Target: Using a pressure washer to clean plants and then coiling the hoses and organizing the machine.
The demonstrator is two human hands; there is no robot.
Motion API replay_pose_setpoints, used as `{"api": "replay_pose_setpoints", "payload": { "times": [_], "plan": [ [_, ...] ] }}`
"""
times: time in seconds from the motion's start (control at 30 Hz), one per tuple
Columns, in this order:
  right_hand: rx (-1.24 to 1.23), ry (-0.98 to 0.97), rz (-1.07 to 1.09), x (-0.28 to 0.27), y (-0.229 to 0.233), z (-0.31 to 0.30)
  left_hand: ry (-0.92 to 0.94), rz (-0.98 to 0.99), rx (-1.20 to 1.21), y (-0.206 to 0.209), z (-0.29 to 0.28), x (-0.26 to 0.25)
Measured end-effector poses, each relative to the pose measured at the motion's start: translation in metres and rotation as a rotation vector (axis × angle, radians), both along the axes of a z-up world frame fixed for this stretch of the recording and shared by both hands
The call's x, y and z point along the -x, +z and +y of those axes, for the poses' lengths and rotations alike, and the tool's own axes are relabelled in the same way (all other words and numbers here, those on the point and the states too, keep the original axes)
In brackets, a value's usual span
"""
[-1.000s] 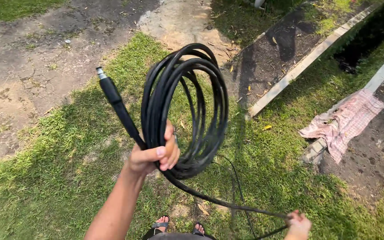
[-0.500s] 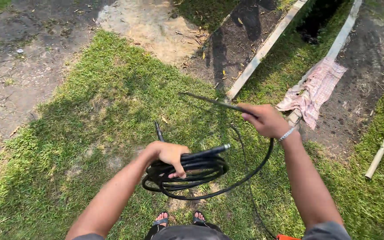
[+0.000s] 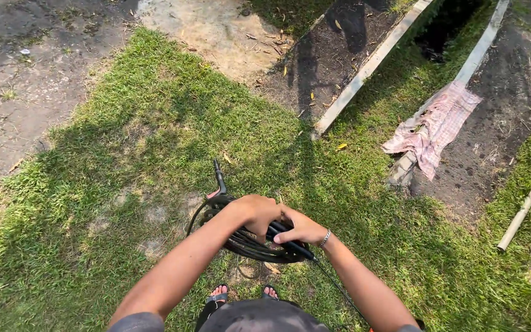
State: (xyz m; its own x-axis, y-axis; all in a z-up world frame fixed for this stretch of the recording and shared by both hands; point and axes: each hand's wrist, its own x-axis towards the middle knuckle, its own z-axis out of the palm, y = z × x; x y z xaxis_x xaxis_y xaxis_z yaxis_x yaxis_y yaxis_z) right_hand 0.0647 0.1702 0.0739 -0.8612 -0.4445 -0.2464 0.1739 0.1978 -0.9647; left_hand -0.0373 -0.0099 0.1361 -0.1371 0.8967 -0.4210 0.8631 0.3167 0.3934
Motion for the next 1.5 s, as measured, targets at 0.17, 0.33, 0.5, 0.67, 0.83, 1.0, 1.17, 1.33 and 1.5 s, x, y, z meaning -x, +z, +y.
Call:
{"api": "replay_pose_setpoints", "payload": {
  "times": [0.17,0.33,0.5,0.67,0.83,1.0,1.17,1.33,1.5],
  "plan": [
    [0.016,-0.159,-0.133,-0.001,-0.009,-0.001,0.095,0.208,-0.099,-0.026,-0.012,-0.008],
    [-0.377,-0.312,0.060,-0.003,-0.014,0.003,0.690,0.524,-0.778,-0.071,-0.027,-0.040],
    [-0.355,-0.549,0.077,-0.033,0.006,-0.013,1.432,-0.702,-0.841,-0.171,-0.021,-0.076],
    [-0.274,-0.619,0.206,-0.069,0.016,-0.060,1.105,-2.273,-1.043,-0.104,-0.007,-0.086],
    [-0.434,-0.355,0.679,-0.078,0.066,-0.053,1.281,-1.878,-1.032,-0.127,-0.008,-0.067],
    [-0.479,-0.349,0.521,-0.065,0.038,0.016,1.175,-1.814,-0.966,-0.118,-0.062,-0.053],
    [-0.457,-0.485,0.583,0.009,0.008,0.037,0.941,-1.794,-0.853,-0.006,-0.109,-0.078],
    [-0.364,-0.570,0.651,0.112,-0.151,0.044,0.697,-1.828,-0.886,0.091,-0.127,-0.114],
    [-0.346,-0.361,0.135,0.080,-0.193,0.049,0.423,-1.959,-1.640,0.123,-0.148,-0.100]
  ]
}}
